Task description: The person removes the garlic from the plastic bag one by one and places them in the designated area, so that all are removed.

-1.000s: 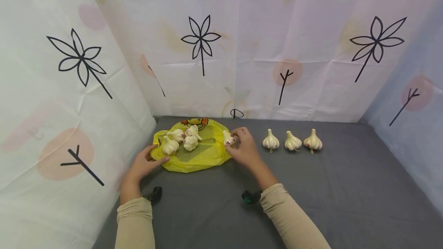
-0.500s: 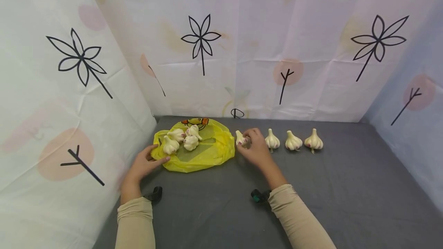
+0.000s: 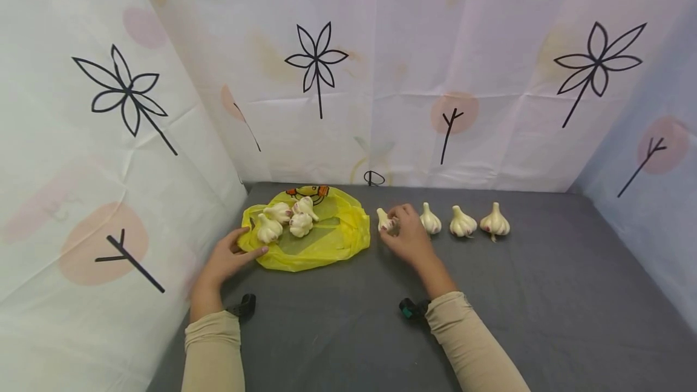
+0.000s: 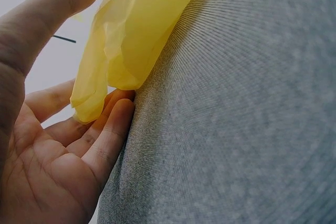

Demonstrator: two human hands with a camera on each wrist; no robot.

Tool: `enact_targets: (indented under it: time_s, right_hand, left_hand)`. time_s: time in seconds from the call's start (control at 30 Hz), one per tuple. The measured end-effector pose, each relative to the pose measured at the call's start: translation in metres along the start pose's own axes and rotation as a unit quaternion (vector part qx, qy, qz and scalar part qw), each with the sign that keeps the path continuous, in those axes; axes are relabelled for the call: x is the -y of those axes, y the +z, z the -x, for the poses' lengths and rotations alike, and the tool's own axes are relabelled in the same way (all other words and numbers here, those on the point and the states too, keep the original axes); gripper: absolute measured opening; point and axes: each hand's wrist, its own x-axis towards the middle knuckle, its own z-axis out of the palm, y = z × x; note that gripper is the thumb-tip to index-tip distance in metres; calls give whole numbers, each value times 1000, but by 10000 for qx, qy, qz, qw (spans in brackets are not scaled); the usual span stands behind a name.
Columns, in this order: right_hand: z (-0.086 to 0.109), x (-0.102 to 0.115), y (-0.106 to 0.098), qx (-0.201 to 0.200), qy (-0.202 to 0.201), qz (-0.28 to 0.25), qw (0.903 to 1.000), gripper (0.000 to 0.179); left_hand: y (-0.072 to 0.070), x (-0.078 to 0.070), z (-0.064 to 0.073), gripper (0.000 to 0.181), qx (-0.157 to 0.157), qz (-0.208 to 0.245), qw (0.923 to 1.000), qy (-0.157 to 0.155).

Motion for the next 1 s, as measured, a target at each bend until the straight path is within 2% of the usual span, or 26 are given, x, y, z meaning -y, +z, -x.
enact_targets:
  time_s: [0.5,1.0]
  right_hand:
    - [2,-6,-1,41,-221,86,9997,40]
    - [4,-7,-9,200,-96,247,9994,29]
  left_hand:
    - [1,-2,1,101,-4,5,10000,-58]
    - [0,-3,1,102,0,-18,9999,-99]
